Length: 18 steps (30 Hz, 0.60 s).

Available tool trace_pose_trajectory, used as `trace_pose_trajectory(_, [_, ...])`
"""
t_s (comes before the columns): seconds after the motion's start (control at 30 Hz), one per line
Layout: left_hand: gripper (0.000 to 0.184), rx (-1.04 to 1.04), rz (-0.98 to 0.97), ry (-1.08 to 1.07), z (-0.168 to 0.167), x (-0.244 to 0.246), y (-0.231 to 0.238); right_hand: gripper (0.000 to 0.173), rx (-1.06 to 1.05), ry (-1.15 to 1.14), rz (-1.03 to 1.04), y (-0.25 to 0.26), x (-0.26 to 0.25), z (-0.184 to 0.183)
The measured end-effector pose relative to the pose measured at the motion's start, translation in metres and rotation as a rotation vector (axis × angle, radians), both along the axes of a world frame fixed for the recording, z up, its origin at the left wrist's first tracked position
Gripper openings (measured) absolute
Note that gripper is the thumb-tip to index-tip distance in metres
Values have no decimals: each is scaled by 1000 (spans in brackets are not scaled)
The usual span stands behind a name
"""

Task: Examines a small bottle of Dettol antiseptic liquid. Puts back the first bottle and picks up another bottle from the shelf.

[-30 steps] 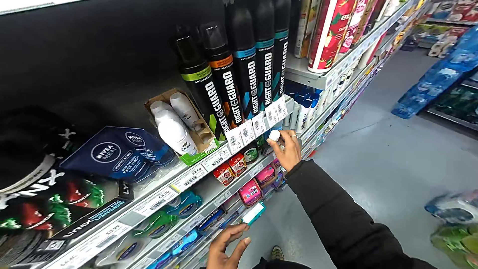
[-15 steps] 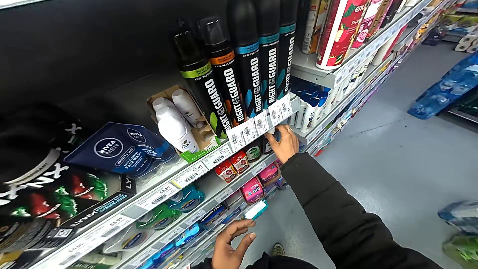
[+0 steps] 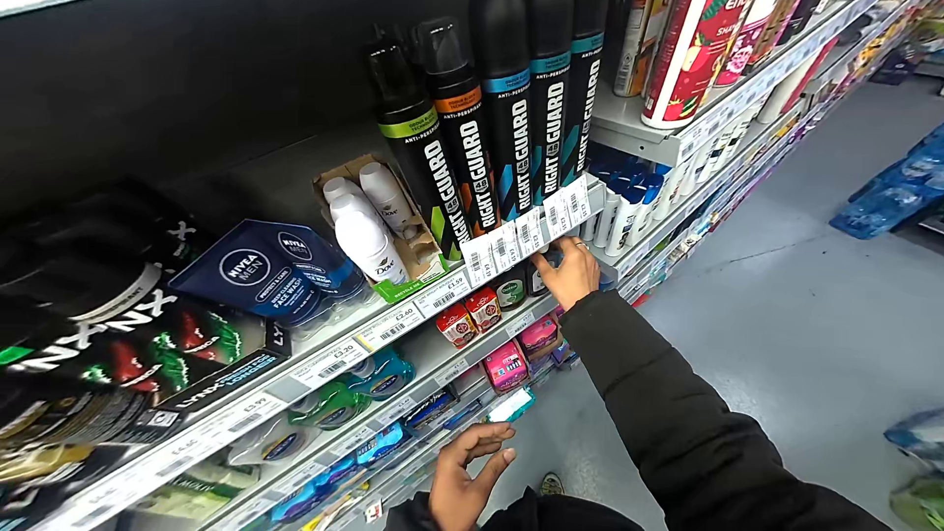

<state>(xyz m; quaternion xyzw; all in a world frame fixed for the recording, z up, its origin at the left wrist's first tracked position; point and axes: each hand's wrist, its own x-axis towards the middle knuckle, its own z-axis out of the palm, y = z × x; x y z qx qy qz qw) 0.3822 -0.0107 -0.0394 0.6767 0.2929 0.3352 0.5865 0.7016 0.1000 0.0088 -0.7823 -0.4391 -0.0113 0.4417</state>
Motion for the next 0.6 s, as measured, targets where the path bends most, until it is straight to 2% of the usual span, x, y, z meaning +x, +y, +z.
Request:
trace_pose_trajectory(0.23, [29, 0, -19, -19, 0, 1, -5, 44, 40, 9, 58, -13, 0, -9])
trace_pose_trajectory(0.37, [29, -8, -36, -20, 1, 4, -7, 43, -15, 51, 93, -29, 1, -11])
trace_pose_trajectory(0.6, [30, 11, -90, -87, -3, 6, -10, 32, 20, 81, 210, -90, -9, -16])
